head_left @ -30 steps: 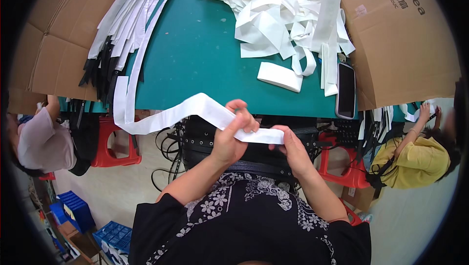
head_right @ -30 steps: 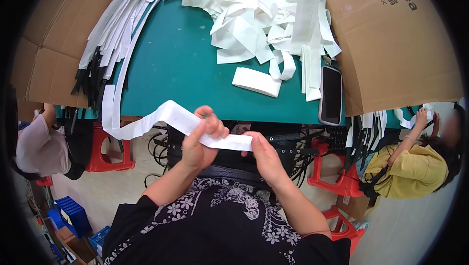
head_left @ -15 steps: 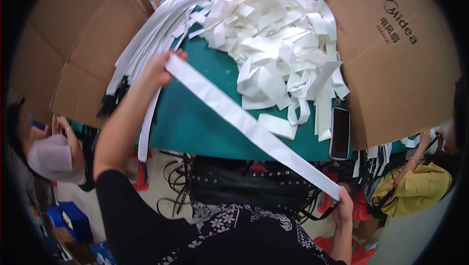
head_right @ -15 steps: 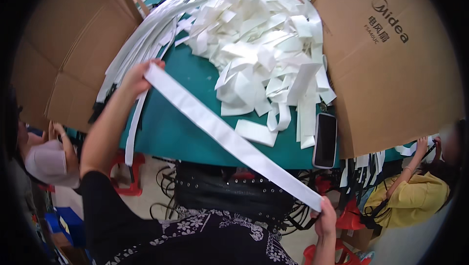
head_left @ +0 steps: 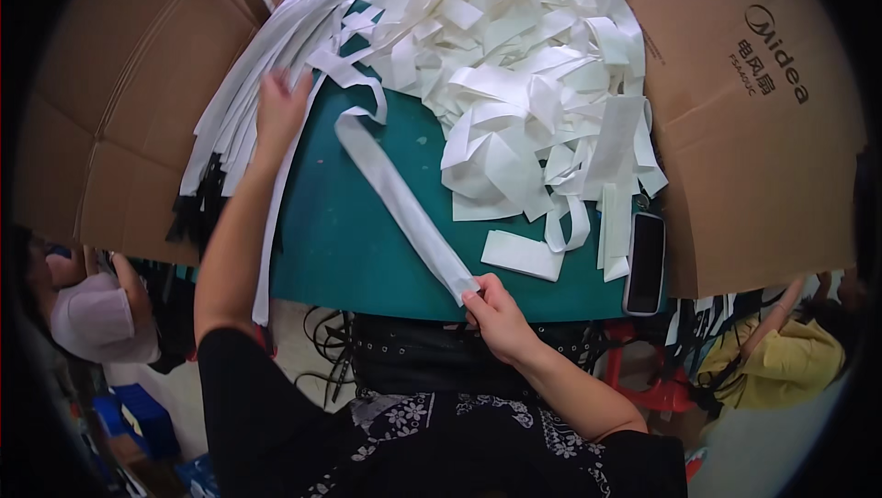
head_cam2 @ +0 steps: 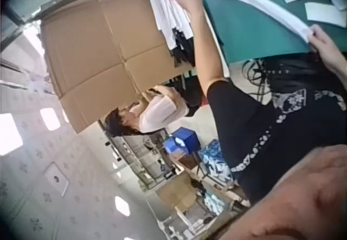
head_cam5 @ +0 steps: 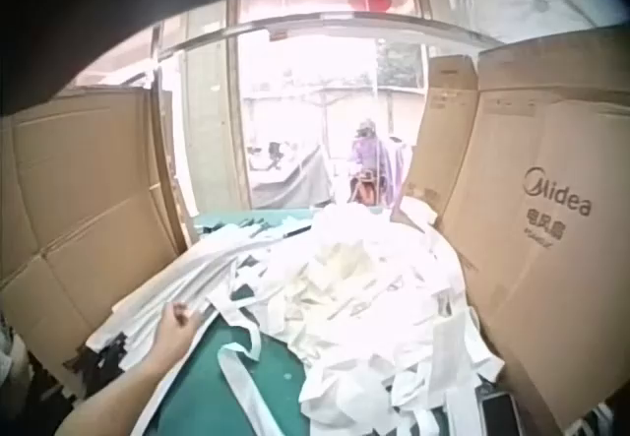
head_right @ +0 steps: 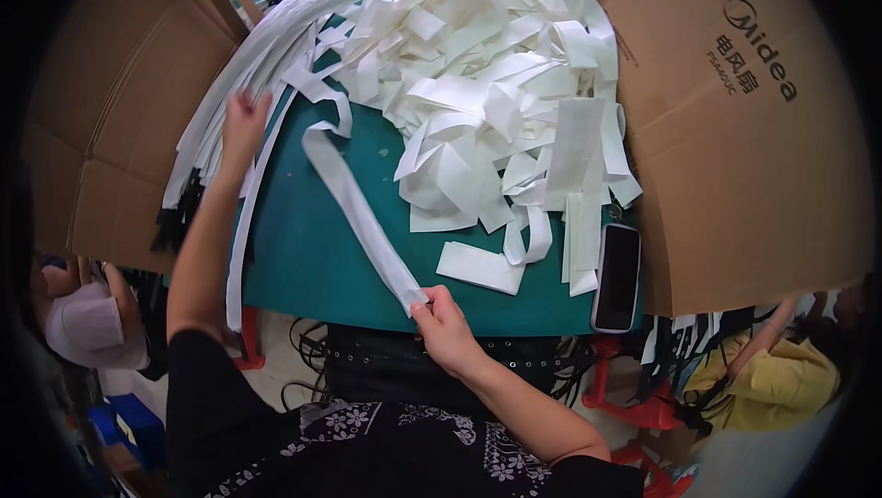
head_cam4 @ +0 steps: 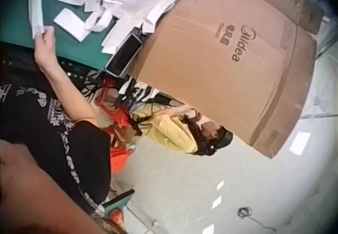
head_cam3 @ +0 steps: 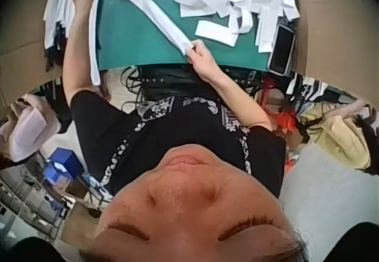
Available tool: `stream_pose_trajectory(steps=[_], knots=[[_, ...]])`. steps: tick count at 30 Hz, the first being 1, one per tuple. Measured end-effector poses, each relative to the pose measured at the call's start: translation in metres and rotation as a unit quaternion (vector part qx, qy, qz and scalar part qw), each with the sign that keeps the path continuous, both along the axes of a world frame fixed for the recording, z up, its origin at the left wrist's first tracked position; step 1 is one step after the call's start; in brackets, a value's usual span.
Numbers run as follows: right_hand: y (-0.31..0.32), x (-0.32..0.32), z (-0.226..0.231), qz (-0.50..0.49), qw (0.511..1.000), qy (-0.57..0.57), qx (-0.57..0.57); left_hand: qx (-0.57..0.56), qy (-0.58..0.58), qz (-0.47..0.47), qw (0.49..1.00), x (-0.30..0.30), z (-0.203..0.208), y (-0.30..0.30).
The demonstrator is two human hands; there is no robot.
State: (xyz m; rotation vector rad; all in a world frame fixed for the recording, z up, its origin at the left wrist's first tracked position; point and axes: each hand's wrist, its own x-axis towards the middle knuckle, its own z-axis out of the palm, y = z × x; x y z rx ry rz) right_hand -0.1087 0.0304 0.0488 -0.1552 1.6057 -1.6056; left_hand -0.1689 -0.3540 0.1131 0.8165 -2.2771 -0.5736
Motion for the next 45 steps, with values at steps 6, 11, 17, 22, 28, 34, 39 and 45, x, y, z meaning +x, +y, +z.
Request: stream_pose_trajectory(steps=[6, 11, 17, 22, 28, 34, 39, 45], knots=[[-0.017, 0.019, 0.001, -0.007, 0.985, -0.126, -0.118, 0.757, -0.08, -0.23, 0.607, 0.156, -0.047, 0.206], [0.001, 0.027, 0.01, 0.091, 0.987, -0.094, -0.098, 0.776, 0.255, -0.154, 0.556, 0.126, -0.056, 0.236], [0.05, 0.039, 0.005, 0.218, 0.973, -0.056, 0.052, 0.735, 0.292, -0.123, 0.6, 0.124, -0.057, 0.237], [0.032, 0.051, 0.016, 0.122, 0.911, 0.353, 0.177, 0.769, 0.297, -0.138, 0.549, 0.129, -0.065, 0.246], [0.04, 0.045, 0.001, 0.067, 0.946, 0.306, 0.086, 0.726, 0.311, -0.149, 0.595, 0.129, -0.057, 0.236], [0.01, 0.046, 0.004, -0.012, 0.966, 0.257, -0.018, 0.746, 0.258, -0.123, 0.601, 0.131, -0.06, 0.268], [0.011, 0.036, 0.0, -0.025, 0.984, 0.17, -0.052, 0.771, 0.252, -0.165, 0.561, 0.134, -0.065, 0.269], [0.028, 0.04, -0.012, -0.036, 0.993, 0.067, -0.086, 0.806, 0.267, -0.161, 0.503, 0.146, -0.059, 0.257]])
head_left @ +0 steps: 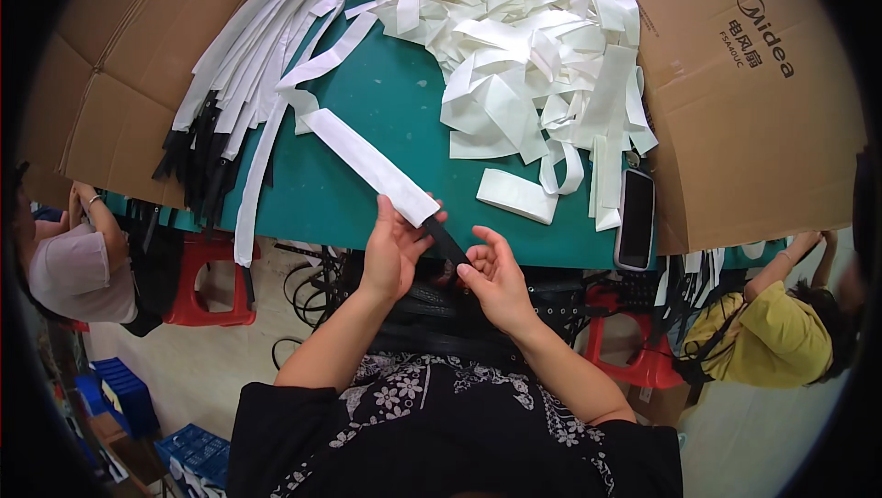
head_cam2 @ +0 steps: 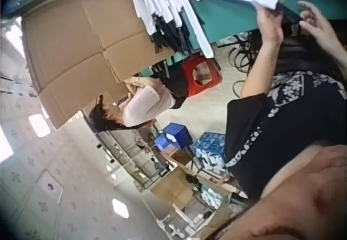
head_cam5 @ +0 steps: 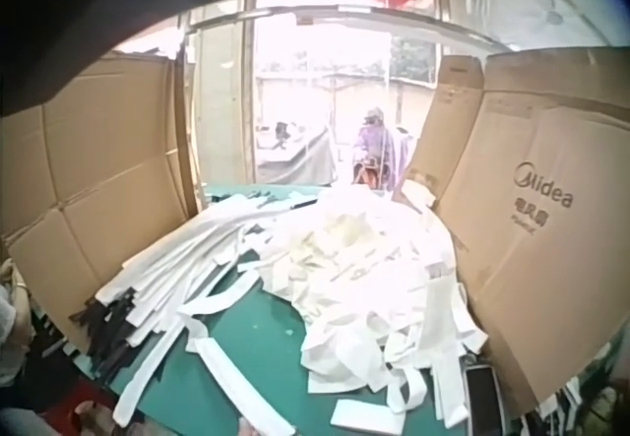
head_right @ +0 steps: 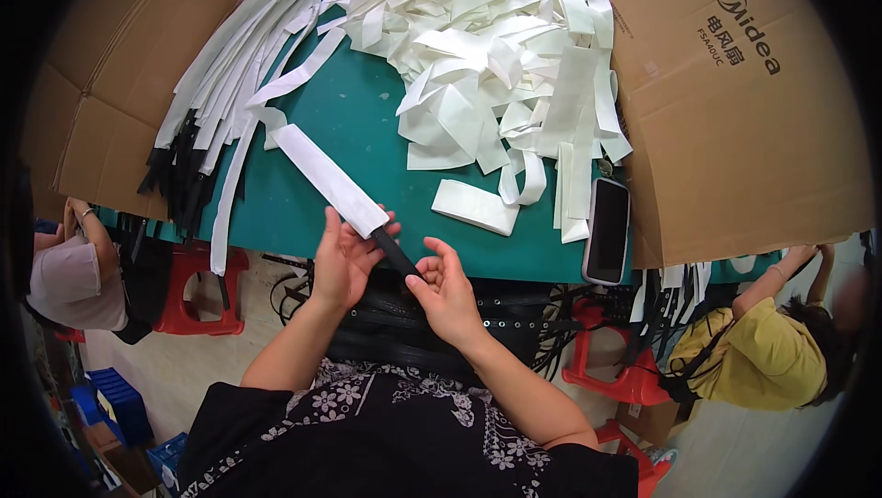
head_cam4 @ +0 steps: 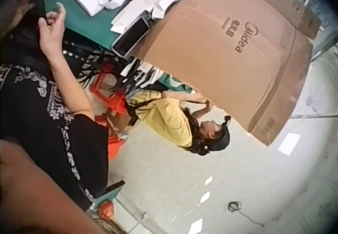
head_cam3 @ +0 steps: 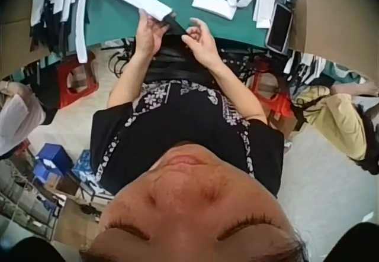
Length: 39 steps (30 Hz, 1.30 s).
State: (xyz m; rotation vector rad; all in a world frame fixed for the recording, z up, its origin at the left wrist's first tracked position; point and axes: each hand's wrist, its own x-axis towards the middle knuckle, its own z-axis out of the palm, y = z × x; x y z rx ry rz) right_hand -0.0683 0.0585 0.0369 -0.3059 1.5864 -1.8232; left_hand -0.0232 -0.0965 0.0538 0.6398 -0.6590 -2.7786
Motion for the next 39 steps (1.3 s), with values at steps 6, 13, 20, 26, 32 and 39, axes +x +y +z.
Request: stream_pose_trajectory(steps=[6, 13, 20, 26, 32, 39], knots=[[-0.003, 0.0, 0.0, 0.023, 0.999, -0.016, 0.015, -0.373, -0.152, -0.014, 0.915, 0.015, -0.028, -0.003], [-0.028, -0.013, 0.003, 0.02, 0.998, -0.055, 0.008, -0.297, -0.098, -0.098, 0.945, 0.028, -0.036, 0.019], [-0.013, -0.01, 0.0, 0.041, 0.996, -0.072, 0.011, -0.298, -0.155, -0.008, 0.942, 0.029, -0.033, -0.004], [-0.01, -0.012, 0.001, 0.052, 0.997, -0.06, 0.001, -0.331, -0.098, -0.085, 0.935, 0.046, -0.022, 0.016], [0.052, 0.005, 0.019, 0.016, 0.985, -0.169, 0.006, -0.382, -0.093, -0.132, 0.91, 0.043, -0.022, 0.032], [0.131, 0.032, 0.021, -0.036, 0.99, -0.133, 0.034, -0.241, -0.04, -0.295, 0.924, 0.058, -0.046, 0.106]])
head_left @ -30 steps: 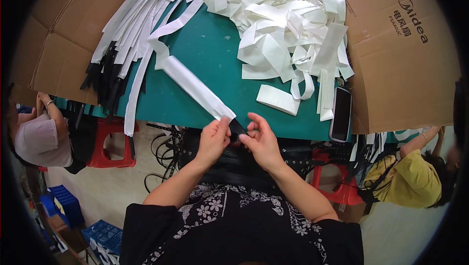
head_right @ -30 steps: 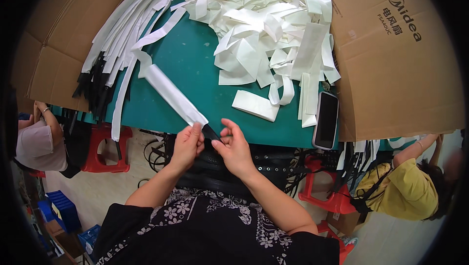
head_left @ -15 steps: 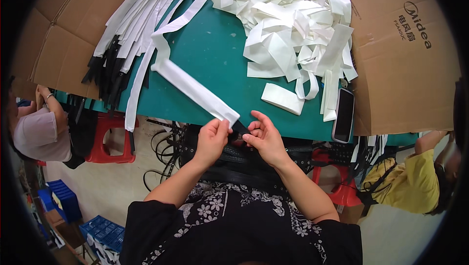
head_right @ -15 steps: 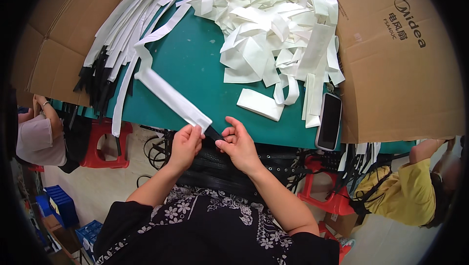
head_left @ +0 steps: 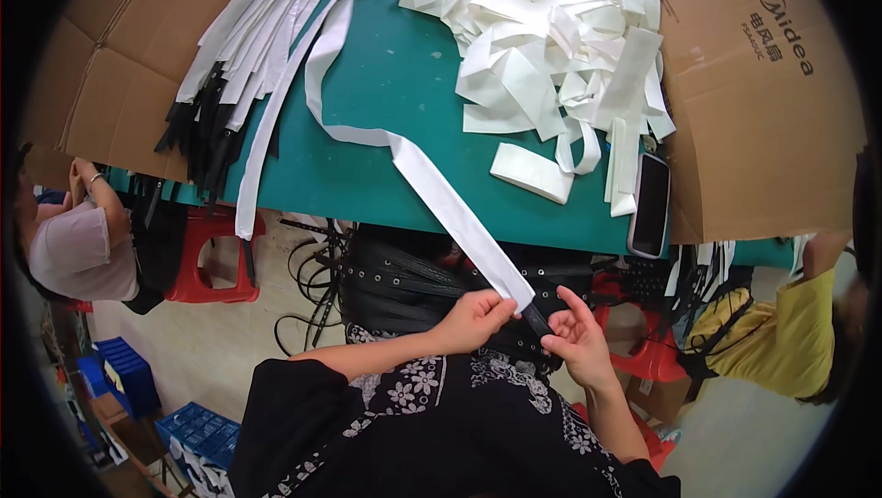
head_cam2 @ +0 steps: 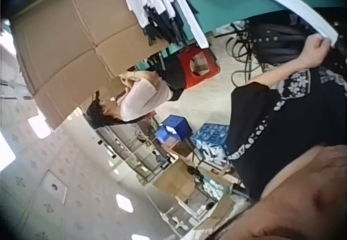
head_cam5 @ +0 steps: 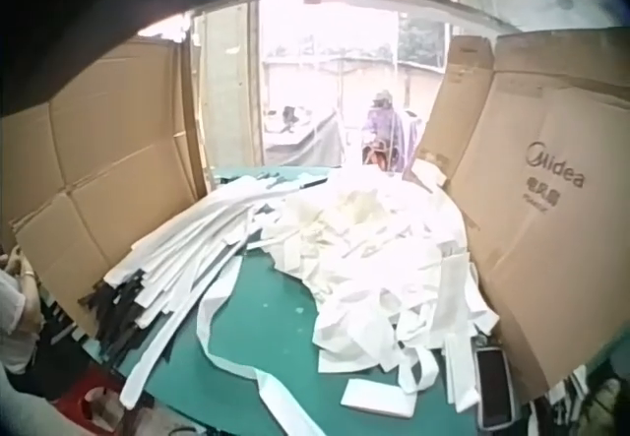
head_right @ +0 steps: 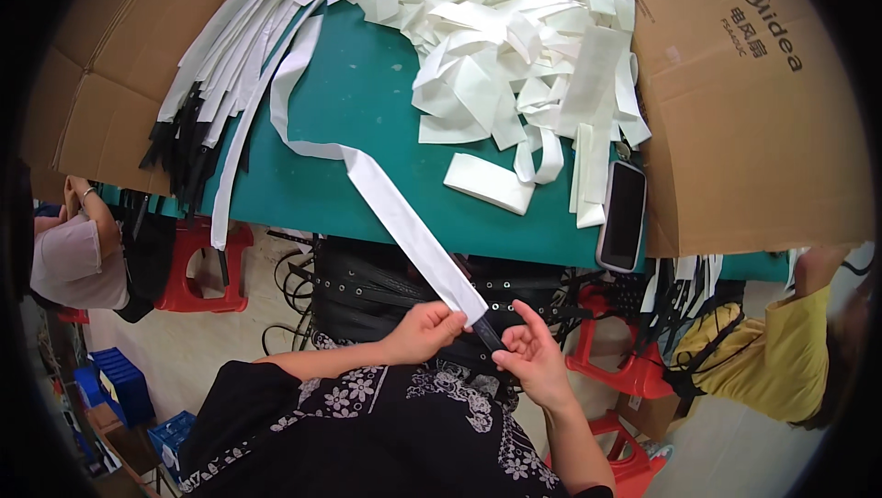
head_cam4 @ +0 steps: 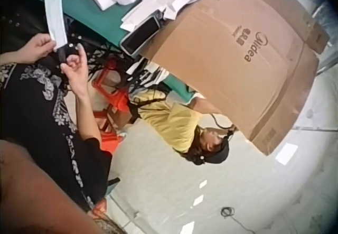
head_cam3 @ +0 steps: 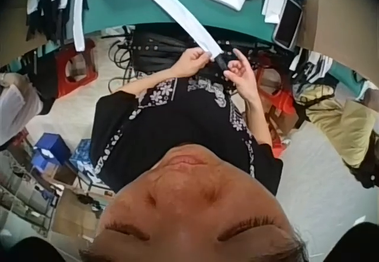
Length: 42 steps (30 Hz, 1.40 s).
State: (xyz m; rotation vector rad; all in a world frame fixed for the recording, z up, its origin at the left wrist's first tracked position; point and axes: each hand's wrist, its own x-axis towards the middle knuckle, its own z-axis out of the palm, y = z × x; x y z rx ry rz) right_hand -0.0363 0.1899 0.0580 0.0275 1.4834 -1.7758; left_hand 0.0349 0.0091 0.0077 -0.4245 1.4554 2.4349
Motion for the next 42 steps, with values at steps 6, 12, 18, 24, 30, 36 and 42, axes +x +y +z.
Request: stream_pose_trajectory(steps=[6, 12, 18, 24, 30, 36, 42], knots=[[0.004, 0.002, -0.022, 0.019, 0.998, -0.034, -0.042, 0.04, 0.013, -0.149, 0.988, 0.019, -0.013, 0.019], [-0.023, 0.011, -0.031, 0.024, 0.998, 0.007, -0.056, 0.008, 0.003, -0.096, 0.995, 0.016, -0.008, 0.014], [0.017, 0.006, -0.04, 0.173, 0.96, 0.158, 0.153, -0.047, -0.023, 0.062, 0.997, 0.016, -0.007, -0.001], [0.018, 0.004, -0.025, 0.206, 0.966, 0.037, 0.15, -0.118, 0.03, 0.087, 0.989, 0.011, 0.009, -0.001], [0.007, -0.003, -0.028, 0.145, 0.972, 0.101, 0.155, -0.136, 0.062, 0.037, 0.988, 0.007, 0.004, -0.001], [-0.014, -0.008, -0.01, 0.001, 0.997, -0.074, 0.009, -0.105, 0.035, -0.013, 0.994, 0.001, 0.009, -0.002], [-0.005, 0.002, -0.007, 0.096, 0.988, 0.063, 0.1, 0.001, 0.065, 0.047, 0.997, -0.004, 0.007, 0.021]])
